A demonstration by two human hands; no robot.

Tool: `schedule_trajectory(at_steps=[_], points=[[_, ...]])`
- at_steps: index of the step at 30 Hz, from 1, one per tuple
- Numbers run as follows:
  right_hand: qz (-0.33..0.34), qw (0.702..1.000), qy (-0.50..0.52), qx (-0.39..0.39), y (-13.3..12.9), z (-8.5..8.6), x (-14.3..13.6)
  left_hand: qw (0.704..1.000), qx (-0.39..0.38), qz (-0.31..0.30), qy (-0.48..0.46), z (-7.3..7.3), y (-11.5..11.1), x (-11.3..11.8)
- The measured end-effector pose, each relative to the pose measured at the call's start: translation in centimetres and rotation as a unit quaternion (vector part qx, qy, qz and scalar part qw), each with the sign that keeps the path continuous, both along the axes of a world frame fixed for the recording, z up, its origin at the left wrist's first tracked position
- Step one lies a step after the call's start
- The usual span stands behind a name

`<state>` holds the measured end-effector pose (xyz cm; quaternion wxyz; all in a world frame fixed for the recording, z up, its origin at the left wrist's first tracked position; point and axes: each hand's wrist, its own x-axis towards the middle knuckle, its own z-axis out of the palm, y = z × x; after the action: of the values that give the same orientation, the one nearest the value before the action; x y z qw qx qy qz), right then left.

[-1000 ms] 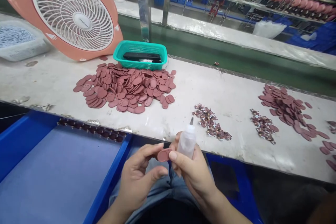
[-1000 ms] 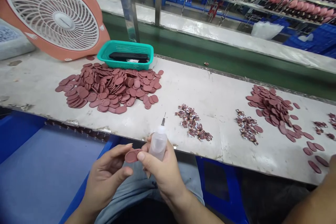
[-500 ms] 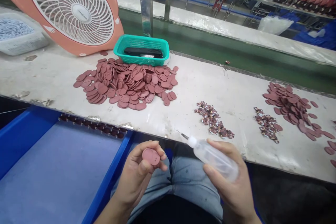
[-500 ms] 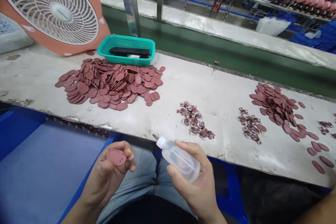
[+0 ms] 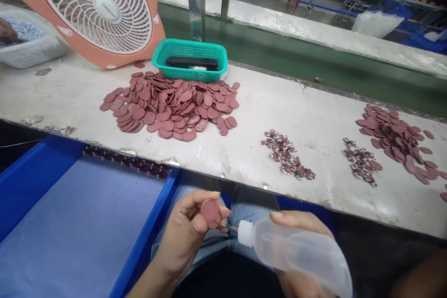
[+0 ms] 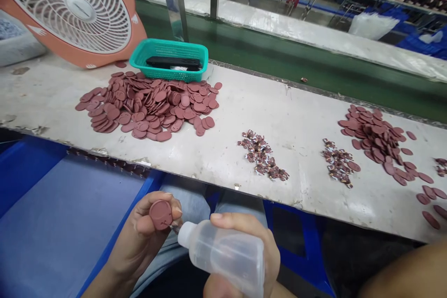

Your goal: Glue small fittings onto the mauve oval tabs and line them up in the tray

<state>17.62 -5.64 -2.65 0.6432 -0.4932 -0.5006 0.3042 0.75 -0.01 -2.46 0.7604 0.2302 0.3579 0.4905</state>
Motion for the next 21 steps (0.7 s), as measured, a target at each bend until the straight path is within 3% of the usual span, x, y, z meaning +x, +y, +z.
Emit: schedule_trajectory(at_steps=[7, 16, 21], points=[[0.011, 0.999, -0.028, 0.011, 0.5, 0.8, -0.1, 1.0, -0.018, 0.007, 0.014, 0.7, -0.1, 0.0], [0.046, 0.999, -0.02, 0.021, 1.0, 1.7, -0.6, 1.0, 0.008, -0.008, 0.004, -0.2, 0.0, -0.3], [0.05, 0.998, -0.029, 0.02, 0.4, 1.0, -0.3, 1.0, -0.017, 0.001, 0.018, 0.1, -0.2, -0.3]])
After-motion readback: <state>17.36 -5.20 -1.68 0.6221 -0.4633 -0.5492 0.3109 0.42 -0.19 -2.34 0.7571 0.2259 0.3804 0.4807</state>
